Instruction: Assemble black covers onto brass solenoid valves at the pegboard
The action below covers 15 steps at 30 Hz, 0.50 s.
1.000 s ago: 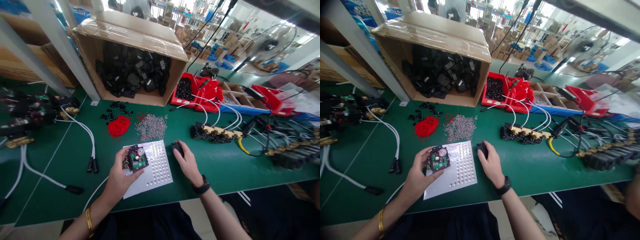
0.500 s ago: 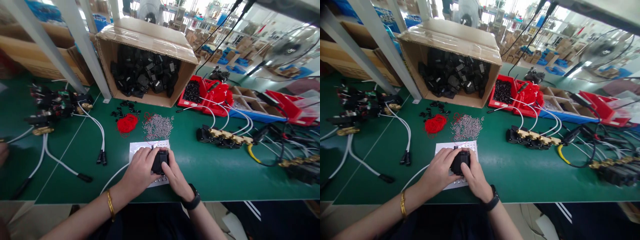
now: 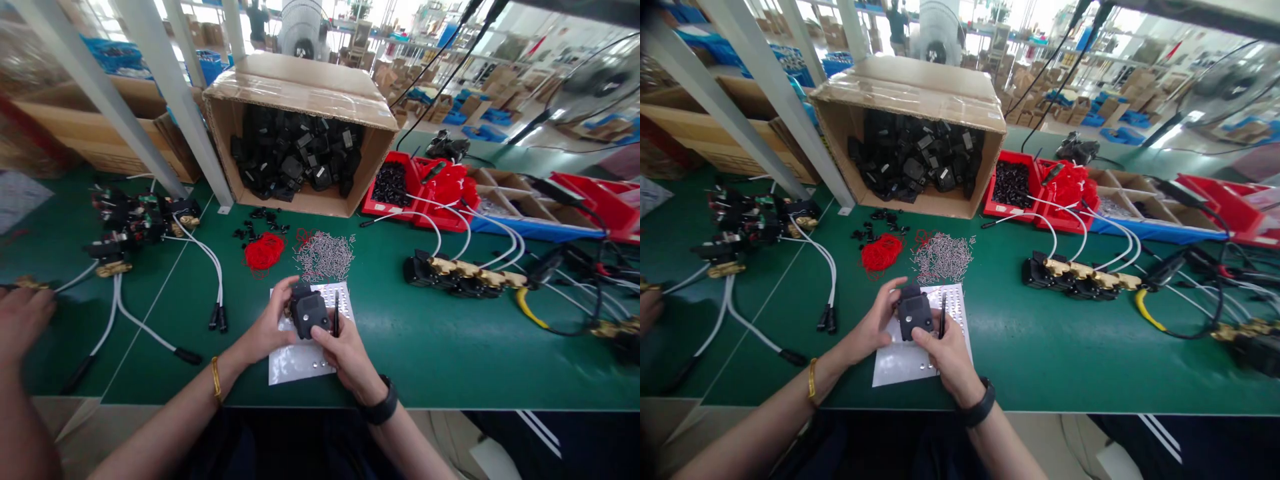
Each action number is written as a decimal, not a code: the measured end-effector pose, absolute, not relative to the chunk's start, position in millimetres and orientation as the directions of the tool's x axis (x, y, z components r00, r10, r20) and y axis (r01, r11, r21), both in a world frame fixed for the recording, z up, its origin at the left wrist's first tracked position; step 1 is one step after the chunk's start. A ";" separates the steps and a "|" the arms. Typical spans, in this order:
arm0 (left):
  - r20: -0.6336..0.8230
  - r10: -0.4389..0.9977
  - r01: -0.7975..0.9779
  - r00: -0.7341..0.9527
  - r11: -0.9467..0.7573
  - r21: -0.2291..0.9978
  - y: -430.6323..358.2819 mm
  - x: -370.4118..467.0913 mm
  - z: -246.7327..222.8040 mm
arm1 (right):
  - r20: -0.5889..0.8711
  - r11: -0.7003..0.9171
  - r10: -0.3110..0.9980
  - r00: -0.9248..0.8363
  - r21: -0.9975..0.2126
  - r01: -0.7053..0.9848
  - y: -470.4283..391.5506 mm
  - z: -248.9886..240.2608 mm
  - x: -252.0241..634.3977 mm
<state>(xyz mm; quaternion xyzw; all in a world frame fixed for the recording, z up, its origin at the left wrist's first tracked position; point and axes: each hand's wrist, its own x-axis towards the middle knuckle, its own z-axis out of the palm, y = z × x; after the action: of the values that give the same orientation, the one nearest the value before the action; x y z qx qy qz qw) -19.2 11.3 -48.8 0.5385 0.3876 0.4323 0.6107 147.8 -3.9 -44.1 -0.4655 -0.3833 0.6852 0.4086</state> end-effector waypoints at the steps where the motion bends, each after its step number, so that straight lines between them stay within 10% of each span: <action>1: -0.042 0.944 -0.151 0.327 0.096 0.984 13.9 -19.1 -45.5 | -0.317 -0.358 0.925 -0.210 -0.913 -0.197 -4.4 -43.3 146.4; 15: -0.143 0.984 -0.028 0.104 0.146 0.989 18.1 0.6 -41.3 | -0.394 -0.435 0.900 -0.187 -0.833 -0.342 -3.4 -41.2 142.7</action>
<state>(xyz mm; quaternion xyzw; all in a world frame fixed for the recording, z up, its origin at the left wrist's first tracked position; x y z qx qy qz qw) 0.6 18.1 -41.3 0.4783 0.4999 0.4450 0.5686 142.7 -3.4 -41.2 -0.4635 -0.3009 0.7091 0.4379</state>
